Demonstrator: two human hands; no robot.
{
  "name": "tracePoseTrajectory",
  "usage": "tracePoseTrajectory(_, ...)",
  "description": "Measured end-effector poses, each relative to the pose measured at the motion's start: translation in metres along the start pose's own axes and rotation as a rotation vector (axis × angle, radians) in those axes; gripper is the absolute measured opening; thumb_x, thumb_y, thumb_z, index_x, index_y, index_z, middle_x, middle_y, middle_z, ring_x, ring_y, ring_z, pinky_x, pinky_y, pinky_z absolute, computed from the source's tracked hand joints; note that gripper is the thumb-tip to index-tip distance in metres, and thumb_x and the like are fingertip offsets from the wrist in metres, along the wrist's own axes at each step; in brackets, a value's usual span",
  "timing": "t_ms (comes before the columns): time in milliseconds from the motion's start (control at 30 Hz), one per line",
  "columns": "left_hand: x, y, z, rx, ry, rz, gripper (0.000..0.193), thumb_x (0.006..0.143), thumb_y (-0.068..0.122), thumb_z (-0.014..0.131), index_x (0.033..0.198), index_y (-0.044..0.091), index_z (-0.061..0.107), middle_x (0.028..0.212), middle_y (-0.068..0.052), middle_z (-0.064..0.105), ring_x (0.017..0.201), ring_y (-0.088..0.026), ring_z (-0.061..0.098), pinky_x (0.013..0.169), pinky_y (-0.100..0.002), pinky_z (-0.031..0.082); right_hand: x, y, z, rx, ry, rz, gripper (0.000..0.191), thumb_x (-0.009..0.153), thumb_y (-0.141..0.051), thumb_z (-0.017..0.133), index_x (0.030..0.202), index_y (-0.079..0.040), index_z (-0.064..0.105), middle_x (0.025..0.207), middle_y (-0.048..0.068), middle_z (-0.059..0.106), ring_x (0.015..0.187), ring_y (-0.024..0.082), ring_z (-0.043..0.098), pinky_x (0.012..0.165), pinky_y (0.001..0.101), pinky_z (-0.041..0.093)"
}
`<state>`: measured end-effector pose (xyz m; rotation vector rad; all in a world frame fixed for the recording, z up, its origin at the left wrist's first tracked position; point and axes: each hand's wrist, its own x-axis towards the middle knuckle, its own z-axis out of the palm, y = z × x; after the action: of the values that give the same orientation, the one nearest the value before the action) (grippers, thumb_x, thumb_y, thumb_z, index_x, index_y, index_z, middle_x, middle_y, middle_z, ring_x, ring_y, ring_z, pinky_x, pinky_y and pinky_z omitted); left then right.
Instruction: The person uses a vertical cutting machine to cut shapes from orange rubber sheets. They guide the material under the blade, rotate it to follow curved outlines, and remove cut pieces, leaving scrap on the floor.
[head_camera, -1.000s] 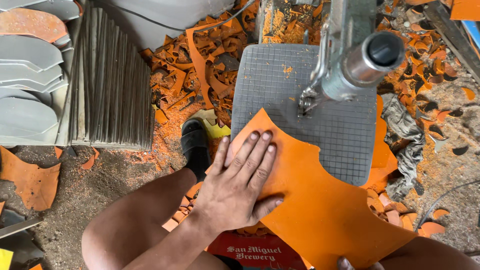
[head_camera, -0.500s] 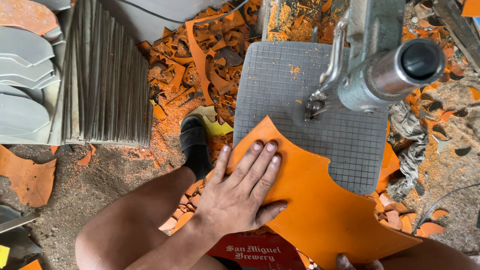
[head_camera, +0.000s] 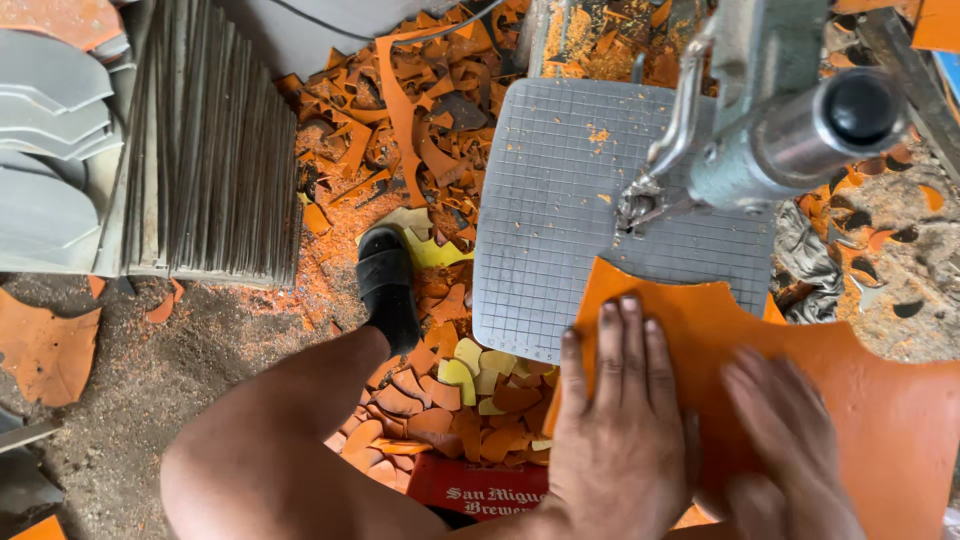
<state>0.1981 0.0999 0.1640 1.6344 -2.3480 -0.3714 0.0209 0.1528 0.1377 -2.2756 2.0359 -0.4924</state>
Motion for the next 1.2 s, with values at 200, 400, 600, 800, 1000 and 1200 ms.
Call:
tracePoseTrajectory(200,0.000,-0.053,-0.026,0.019,-0.099,0.334,0.062,0.092,0.021,0.046,0.146,-0.009,0.046,0.159,-0.027,0.038,0.150,-0.035,0.034,0.120,-0.062,0.020,0.100,0.012,-0.016,-0.003,-0.131,-0.366,0.063,0.084,-0.052,0.062,0.141,-0.024,0.057,0.161,0.004,0.044,0.154,0.039,0.029,0.125,0.0661,0.018)
tracePoseTrajectory(400,0.012,-0.065,-0.021,-0.094,-0.058,0.375,0.066,0.100,0.033,0.049,0.151,-0.008,0.043,0.163,-0.023,0.037,0.153,-0.033,0.035,0.126,-0.054,0.020,0.130,0.015,-0.019,-0.017,-0.222,-0.287,0.049,0.099,-0.052,0.049,0.136,-0.021,0.063,0.159,0.008,0.047,0.153,0.041,0.029,0.124,0.0666,0.018)
tracePoseTrajectory(600,0.027,-0.054,-0.009,-0.167,-0.044,0.329,0.071,0.098,0.036,0.052,0.151,-0.010,0.041,0.164,-0.026,0.035,0.155,-0.036,0.033,0.129,-0.050,0.022,0.154,0.015,0.001,0.006,-0.119,-0.362,0.076,0.101,-0.070,0.035,0.144,-0.011,0.053,0.152,0.024,0.048,0.146,0.049,0.035,0.121,0.0683,0.014)
tracePoseTrajectory(800,0.036,-0.044,-0.001,-0.169,-0.009,0.331,0.072,0.097,0.036,0.057,0.152,-0.009,0.043,0.163,-0.025,0.040,0.156,-0.035,0.036,0.130,-0.048,0.025,0.175,0.036,0.003,-0.093,-0.169,-0.372,0.069,0.092,-0.066,0.054,0.139,-0.018,0.067,0.127,0.013,0.069,0.117,0.032,0.062,0.104,0.0524,0.045)
tracePoseTrajectory(1000,0.041,-0.040,0.004,-0.222,0.013,0.309,0.075,0.095,0.041,0.061,0.150,-0.009,0.049,0.160,-0.026,0.044,0.154,-0.035,0.041,0.130,-0.048,0.028,0.188,0.043,0.008,-0.149,-0.167,-0.433,0.056,0.088,-0.051,0.069,0.136,-0.021,0.074,0.107,0.004,0.075,0.093,0.022,0.068,0.086,0.0436,0.055)
tracePoseTrajectory(1200,0.042,-0.040,0.008,-0.176,0.022,0.309,0.075,0.097,0.043,0.060,0.151,-0.006,0.049,0.163,-0.022,0.044,0.155,-0.032,0.041,0.131,-0.047,0.028,0.194,0.050,0.013,0.196,-0.091,-0.545,0.042,0.091,-0.030,0.073,0.130,-0.014,0.067,0.149,0.013,0.058,0.120,0.024,0.065,0.097,0.0399,0.055)
